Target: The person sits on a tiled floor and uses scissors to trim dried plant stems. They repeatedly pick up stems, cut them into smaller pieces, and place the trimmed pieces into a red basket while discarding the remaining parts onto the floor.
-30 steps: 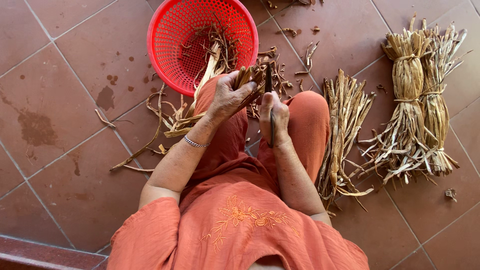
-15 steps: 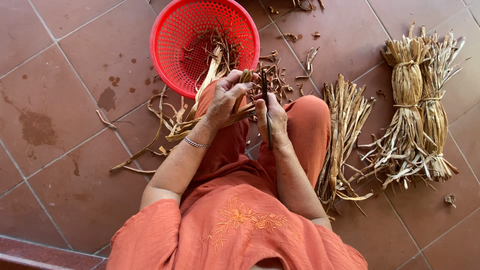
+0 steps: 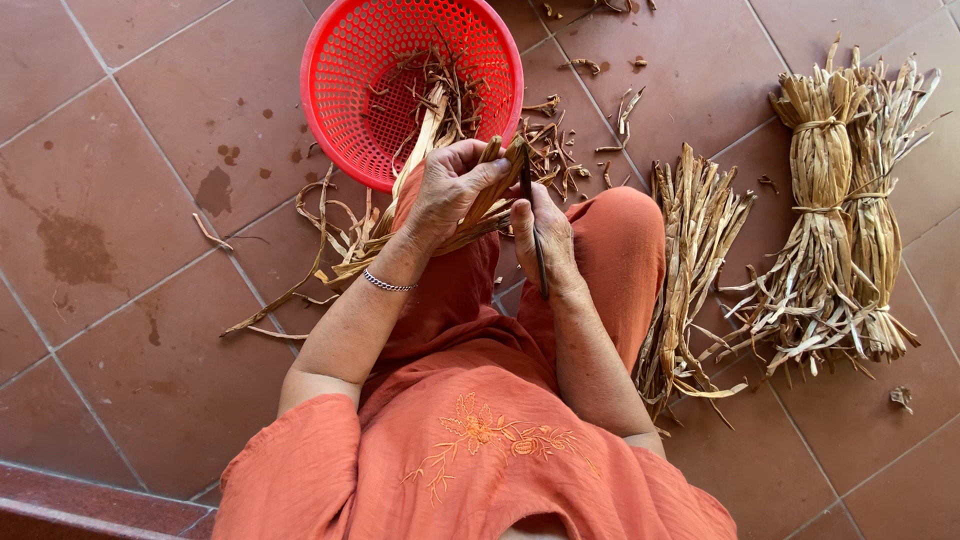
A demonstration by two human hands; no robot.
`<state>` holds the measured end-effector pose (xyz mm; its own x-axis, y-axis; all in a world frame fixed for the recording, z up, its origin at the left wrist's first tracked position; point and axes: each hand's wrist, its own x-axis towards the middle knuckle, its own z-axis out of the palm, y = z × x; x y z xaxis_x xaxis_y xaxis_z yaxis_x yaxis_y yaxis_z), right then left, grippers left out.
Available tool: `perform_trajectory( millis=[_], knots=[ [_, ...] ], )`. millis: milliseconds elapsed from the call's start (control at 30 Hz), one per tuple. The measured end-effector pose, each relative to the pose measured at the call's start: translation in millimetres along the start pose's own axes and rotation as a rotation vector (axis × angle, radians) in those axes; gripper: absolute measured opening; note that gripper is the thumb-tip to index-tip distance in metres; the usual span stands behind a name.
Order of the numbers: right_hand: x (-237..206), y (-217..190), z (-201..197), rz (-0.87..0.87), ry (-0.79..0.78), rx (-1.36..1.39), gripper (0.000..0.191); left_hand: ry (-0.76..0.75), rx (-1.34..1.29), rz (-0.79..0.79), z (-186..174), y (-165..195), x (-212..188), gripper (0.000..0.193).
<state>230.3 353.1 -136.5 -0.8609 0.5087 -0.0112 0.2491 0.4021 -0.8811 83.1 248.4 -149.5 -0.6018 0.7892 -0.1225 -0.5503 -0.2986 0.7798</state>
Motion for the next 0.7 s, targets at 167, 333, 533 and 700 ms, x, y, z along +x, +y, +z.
perform_trajectory(
  millis=[167, 333, 533, 700],
  knots=[
    [-0.3, 11.5, 3.4, -0.035, 0.021, -0.139, 0.082, 0.013, 0.176, 0.049, -8.2, -9.5, 6.5, 0.011],
    [-2.2, 22.1, 8.7, 0.004, 0.046, -0.218, 0.077, 0.010, 0.201, 0.054, -7.8, -12.5, 8.3, 0.012],
    [-0.3, 20.2, 8.6, -0.053, 0.095, -0.192, 0.080, -0.016, 0.239, -0.025, 3.0, -1.8, 1.4, 0.012],
    [-0.2, 20.4, 7.5, 0.030, 0.089, -0.140, 0.080, -0.084, 0.218, -0.046, 6.5, 0.7, 0.7, 0.011]
  ],
)
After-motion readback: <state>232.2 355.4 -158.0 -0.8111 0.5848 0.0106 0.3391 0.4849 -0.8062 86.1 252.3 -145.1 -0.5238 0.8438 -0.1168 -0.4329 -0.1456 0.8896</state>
